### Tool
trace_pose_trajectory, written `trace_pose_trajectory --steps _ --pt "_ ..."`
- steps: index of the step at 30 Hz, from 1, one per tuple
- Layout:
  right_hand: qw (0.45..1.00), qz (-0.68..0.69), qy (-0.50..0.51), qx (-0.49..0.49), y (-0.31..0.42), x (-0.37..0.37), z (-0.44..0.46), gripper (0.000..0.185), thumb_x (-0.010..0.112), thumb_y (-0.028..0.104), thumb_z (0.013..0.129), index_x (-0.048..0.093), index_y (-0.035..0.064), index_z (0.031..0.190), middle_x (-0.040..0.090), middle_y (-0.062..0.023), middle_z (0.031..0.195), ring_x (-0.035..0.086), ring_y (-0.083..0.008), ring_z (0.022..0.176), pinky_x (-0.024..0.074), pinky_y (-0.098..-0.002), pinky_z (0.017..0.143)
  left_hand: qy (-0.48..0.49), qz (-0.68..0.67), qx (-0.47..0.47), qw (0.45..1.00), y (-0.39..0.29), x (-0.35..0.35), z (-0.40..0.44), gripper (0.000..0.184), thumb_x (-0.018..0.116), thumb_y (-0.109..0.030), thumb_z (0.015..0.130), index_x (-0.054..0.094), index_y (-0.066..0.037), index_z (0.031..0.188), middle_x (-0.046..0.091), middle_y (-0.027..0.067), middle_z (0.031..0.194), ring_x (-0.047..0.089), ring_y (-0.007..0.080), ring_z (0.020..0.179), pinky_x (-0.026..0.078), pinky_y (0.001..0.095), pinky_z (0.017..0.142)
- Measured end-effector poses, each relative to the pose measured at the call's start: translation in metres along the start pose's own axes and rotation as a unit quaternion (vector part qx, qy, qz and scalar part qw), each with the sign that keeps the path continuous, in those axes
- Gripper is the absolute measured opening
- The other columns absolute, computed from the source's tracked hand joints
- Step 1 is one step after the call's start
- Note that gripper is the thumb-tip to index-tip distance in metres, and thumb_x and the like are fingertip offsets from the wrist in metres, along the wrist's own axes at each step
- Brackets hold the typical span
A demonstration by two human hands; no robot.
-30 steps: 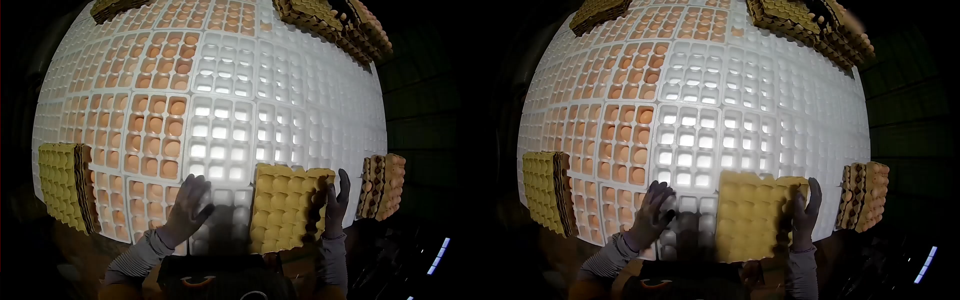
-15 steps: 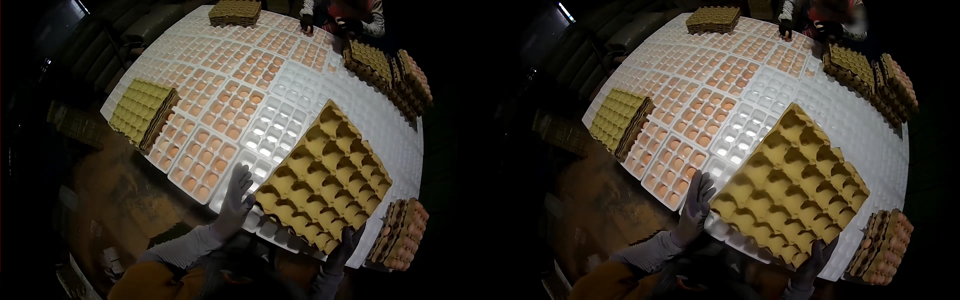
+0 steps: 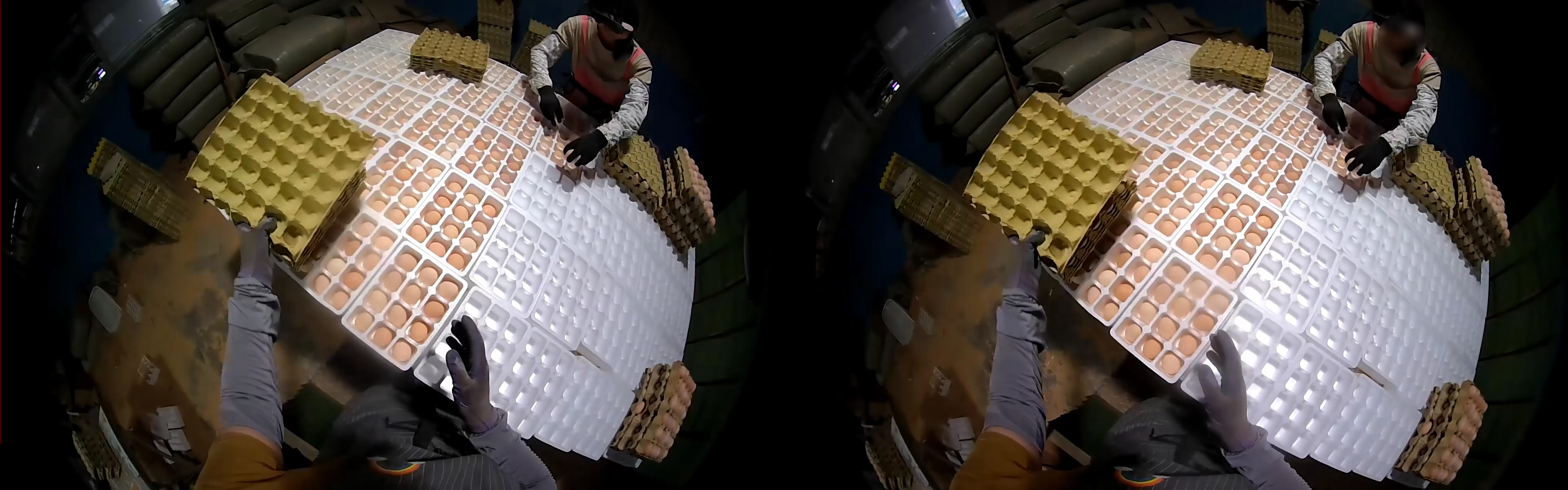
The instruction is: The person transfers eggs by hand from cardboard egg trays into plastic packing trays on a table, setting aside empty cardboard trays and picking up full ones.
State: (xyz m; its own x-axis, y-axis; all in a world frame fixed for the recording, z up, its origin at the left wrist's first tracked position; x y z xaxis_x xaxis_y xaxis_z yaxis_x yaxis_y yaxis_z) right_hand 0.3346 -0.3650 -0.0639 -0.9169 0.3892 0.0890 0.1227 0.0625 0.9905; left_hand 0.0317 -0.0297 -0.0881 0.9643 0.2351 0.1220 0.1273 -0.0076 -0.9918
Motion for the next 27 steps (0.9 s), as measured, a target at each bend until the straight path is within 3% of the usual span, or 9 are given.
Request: trace_pose_trajectory --steps 2,5,9,13,16,20,23,25,27 --pt "0.999 -0.016 -0.012 0.037 -0.015 -0.003 -0.008 0.067 0.060 0.021 0.099 0.032 0.0028 0.157 0.043 -0.0153 0.152 0.043 -0.0258 0.141 0.0357 -0.0419 0.116 -0.016 0.089 -0.133 0.987 0.033 -0.028 0.046 0.026 0.068 0.001 0.080 0.062 0.001 0.106 0.066 0.0096 0.098 0.062 0.0180 0.085 0.052 0.0337 0.072" --pt "0.996 -0.035 -0.036 0.071 -0.024 -0.011 -0.016 0.065 0.059 0.020 0.099 0.033 0.0026 0.156 0.045 -0.0156 0.151 0.044 -0.0255 0.140 0.0364 -0.0410 0.116 -0.001 0.186 -0.311 0.932 0.061 -0.038 0.055 0.034 0.072 -0.002 0.077 0.064 0.000 0.110 0.067 0.0093 0.101 0.063 0.0212 0.087 0.053 0.0358 0.075" --pt "0.989 -0.025 -0.103 0.105 -0.016 -0.021 -0.024 0.057 0.056 0.002 0.097 0.039 0.0003 0.151 0.052 -0.0146 0.144 0.051 -0.0230 0.133 0.0418 -0.0352 0.110 -0.031 0.053 -0.129 0.990 0.127 -0.060 0.077 0.031 0.073 -0.018 0.082 0.065 -0.006 0.109 0.058 0.0082 0.081 0.051 0.0214 0.060 0.048 0.0394 0.058" --pt "0.987 -0.007 -0.133 0.093 -0.028 -0.038 -0.038 0.054 0.056 0.004 0.098 0.041 -0.0001 0.150 0.055 -0.0143 0.140 0.053 -0.0223 0.130 0.0430 -0.0344 0.109 0.036 0.251 0.022 0.967 0.118 -0.070 0.058 0.040 0.064 -0.002 0.085 0.060 -0.002 0.125 0.062 0.0118 0.093 0.058 0.0204 0.073 0.049 0.0350 0.067" --pt "0.984 -0.032 -0.139 0.104 -0.025 -0.057 -0.053 0.053 0.056 0.005 0.099 0.041 -0.0004 0.150 0.054 -0.0131 0.139 0.055 -0.0209 0.126 0.0438 -0.0331 0.108 0.069 0.197 0.117 0.971 0.093 -0.047 -0.003 0.045 0.060 0.003 0.086 0.057 -0.003 0.131 0.063 0.0077 0.108 0.061 0.0193 0.085 0.051 0.0341 0.076" --pt "0.979 0.013 -0.179 0.097 -0.039 -0.092 -0.082 0.053 0.056 0.006 0.099 0.041 -0.0008 0.149 0.055 -0.0127 0.137 0.055 -0.0193 0.123 0.0440 -0.0319 0.107 -0.049 0.018 -0.189 0.981 0.028 0.043 -0.137 0.059 0.057 0.009 0.085 0.050 -0.006 0.142 0.064 0.0048 0.121 0.064 0.0205 0.103 0.054 0.0328 0.088" --pt "0.977 0.062 -0.175 0.109 -0.042 -0.126 -0.107 0.061 0.062 0.017 0.100 0.036 0.0004 0.153 0.050 -0.0130 0.142 0.051 -0.0205 0.130 0.0423 -0.0352 0.110 0.044 0.019 -0.060 0.997 0.092 0.049 -0.166 0.081 0.061 0.015 0.079 0.036 -0.007 0.153 0.052 0.0098 0.144 0.057 0.0245 0.119 0.049 0.0364 0.097" --pt "0.983 0.041 -0.162 0.080 -0.039 -0.165 -0.136 0.059 0.063 0.015 0.100 0.038 0.0018 0.152 0.051 -0.0122 0.141 0.052 -0.0197 0.129 0.0425 -0.0344 0.109 0.007 0.125 -0.006 0.992 0.104 0.054 -0.169 0.068 0.070 0.001 0.086 0.039 0.007 0.146 0.055 0.0158 0.140 0.060 0.0232 0.109 0.050 0.0344 0.093" --pt "0.973 -0.060 -0.200 0.098 -0.010 -0.217 -0.168 0.058 0.063 0.014 0.099 0.041 0.0037 0.151 0.051 -0.0116 0.142 0.051 -0.0195 0.129 0.0422 -0.0344 0.110 -0.029 0.182 0.084 0.979 0.085 0.085 -0.182 0.061 0.061 -0.005 0.094 0.037 0.003 0.150 0.051 0.0152 0.146 0.054 0.0231 0.120 0.045 0.0353 0.102"
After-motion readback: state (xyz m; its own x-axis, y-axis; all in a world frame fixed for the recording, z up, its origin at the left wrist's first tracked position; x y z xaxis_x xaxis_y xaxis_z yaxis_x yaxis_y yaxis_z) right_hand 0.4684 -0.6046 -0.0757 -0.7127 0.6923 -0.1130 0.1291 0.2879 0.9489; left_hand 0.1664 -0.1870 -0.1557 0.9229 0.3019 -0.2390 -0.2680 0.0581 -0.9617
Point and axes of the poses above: each hand's wrist, its own z-axis towards the middle knuckle, its own x-axis out of the palm, y = z × x, the point moved 1 cm from there along z, towards the middle knuckle
